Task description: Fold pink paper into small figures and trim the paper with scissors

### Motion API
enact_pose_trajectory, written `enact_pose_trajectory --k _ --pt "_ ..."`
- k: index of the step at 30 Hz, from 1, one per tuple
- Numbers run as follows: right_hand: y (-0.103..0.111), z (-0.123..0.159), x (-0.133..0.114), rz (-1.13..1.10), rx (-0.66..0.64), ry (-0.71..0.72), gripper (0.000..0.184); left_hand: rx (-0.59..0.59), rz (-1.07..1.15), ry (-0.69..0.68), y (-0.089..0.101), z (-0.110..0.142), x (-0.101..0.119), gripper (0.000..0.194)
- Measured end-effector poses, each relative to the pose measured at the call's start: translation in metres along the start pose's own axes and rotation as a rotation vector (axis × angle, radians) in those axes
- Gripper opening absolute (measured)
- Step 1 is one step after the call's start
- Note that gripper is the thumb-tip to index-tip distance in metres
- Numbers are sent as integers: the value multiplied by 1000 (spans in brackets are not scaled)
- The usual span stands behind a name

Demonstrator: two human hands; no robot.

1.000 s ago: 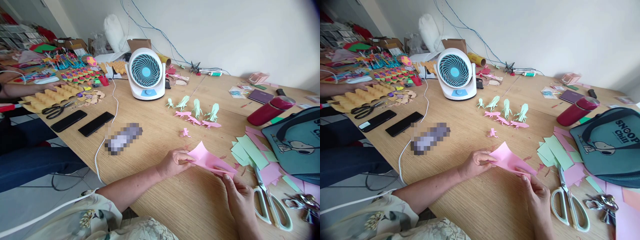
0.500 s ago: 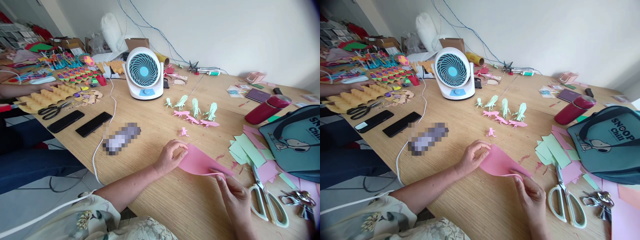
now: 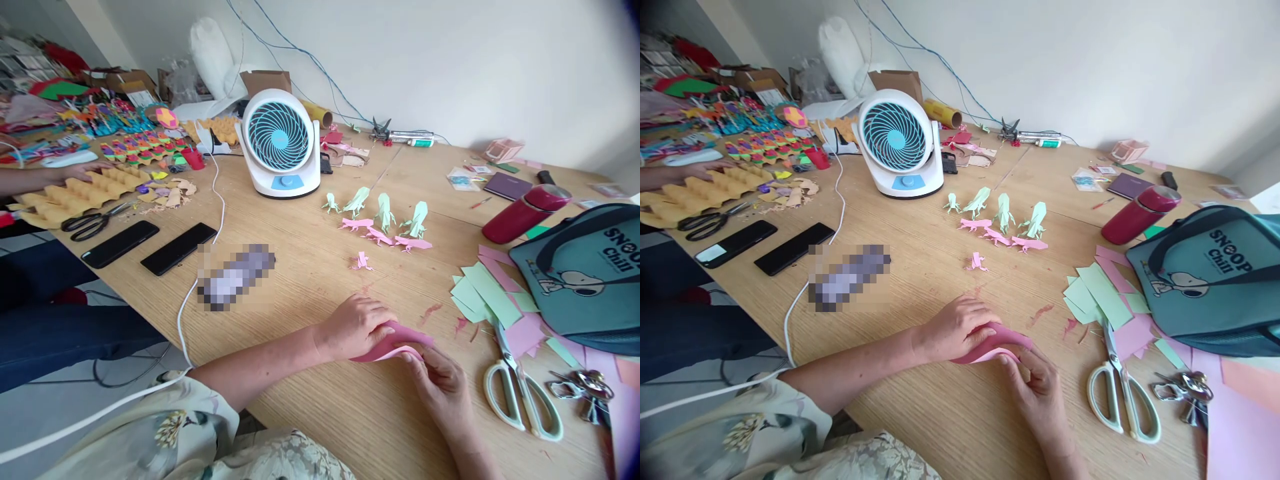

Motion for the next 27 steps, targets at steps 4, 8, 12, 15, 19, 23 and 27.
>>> enact_pose_trajectory --k 4,8,12,15,19,23,27 --pt "-1 -1 -1 -2 -6 19 23 46 73 25 -9 0 -10 13" --pt "-2 -3 -1 -42 -34 77 19 68 137 80 -16 6 -21 11" --pt "0 -3 2 -72 -64 113 16 16 131 93 -22 9 -27 13" --pt "0 -2 6 -58 -100 110 15 -52 85 52 -26 8 -28 16" --pt "-3 -1 6 -59 -215 92 13 -111 56 22 -28 7 -28 14" --pt "-6 -1 3 -103 -301 81 14 -123 48 18 -27 8 -28 10" --pt "-6 -1 2 -157 -329 65 15 -101 69 -25 -26 9 -27 12"
Point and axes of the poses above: each hand's wrist, its own z-axis away from the middle knuckle, its own y-axis out of the back of the hand, x = y × z, the point moved 5 cm from there along -z, towards the middle knuckle, and after that the axes turned 10 degrees about -x, right-handed, at the moved point
